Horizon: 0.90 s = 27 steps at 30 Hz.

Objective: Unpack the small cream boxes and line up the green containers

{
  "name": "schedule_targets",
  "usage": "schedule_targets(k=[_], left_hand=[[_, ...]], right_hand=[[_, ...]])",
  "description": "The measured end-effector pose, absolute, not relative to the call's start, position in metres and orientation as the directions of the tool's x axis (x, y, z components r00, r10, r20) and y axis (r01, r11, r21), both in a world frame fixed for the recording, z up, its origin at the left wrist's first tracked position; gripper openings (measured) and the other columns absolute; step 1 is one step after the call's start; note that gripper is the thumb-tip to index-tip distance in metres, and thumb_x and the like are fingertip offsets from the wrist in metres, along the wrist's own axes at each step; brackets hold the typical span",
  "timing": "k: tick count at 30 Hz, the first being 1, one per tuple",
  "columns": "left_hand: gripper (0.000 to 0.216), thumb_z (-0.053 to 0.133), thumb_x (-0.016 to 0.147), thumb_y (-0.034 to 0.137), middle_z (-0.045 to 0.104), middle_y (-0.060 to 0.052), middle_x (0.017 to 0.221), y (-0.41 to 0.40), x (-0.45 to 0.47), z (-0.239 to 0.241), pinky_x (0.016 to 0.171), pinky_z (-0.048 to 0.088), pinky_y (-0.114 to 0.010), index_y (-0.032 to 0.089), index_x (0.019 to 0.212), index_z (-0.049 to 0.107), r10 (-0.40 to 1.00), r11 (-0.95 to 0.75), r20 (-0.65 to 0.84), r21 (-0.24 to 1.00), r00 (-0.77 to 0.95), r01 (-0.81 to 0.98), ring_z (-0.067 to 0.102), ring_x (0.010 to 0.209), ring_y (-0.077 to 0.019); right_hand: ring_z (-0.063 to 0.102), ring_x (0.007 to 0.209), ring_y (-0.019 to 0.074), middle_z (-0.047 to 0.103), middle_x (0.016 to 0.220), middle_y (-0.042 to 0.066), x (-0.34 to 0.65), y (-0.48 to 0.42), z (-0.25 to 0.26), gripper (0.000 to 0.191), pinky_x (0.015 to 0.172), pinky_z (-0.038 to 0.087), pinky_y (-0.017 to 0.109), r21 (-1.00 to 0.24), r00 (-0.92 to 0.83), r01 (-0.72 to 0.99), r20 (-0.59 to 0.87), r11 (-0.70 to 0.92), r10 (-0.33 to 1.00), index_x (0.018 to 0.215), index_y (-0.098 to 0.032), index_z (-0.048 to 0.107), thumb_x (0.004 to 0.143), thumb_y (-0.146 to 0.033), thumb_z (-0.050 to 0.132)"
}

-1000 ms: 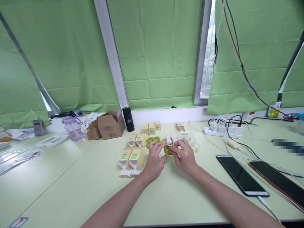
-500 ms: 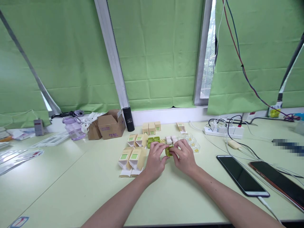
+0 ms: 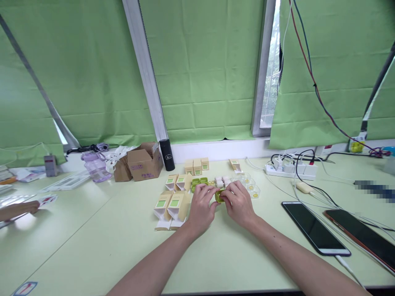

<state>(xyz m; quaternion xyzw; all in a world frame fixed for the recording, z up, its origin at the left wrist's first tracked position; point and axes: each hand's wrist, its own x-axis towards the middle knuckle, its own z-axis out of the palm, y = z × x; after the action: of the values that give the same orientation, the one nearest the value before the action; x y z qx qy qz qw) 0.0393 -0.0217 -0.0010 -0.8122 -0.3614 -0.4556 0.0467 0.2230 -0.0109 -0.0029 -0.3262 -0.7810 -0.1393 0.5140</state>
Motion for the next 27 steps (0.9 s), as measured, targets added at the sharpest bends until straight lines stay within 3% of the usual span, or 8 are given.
schedule_targets(k=[27], left_hand=[[0.047, 0.069, 0.091, 0.013, 0.069, -0.008, 0.123, -0.0205, 0.0363, -0.0002, 0.101, 0.052, -0.055, 0.027, 0.135, 0.064, 0.542, -0.698, 0.792, 0.239, 0.281, 0.675, 0.050, 0.119, -0.0318]], right_hand=[[0.047, 0.081, 0.0222, 0.060, 0.080, 0.006, 0.2218, -0.0153, 0.0001, 0.020, 0.069, 0.036, 0.036, -0.031, -0.291, 0.675, 0.907, 0.737, 0.305, 0.087, -0.020, 0.068, 0.096, -0.007, 0.055]])
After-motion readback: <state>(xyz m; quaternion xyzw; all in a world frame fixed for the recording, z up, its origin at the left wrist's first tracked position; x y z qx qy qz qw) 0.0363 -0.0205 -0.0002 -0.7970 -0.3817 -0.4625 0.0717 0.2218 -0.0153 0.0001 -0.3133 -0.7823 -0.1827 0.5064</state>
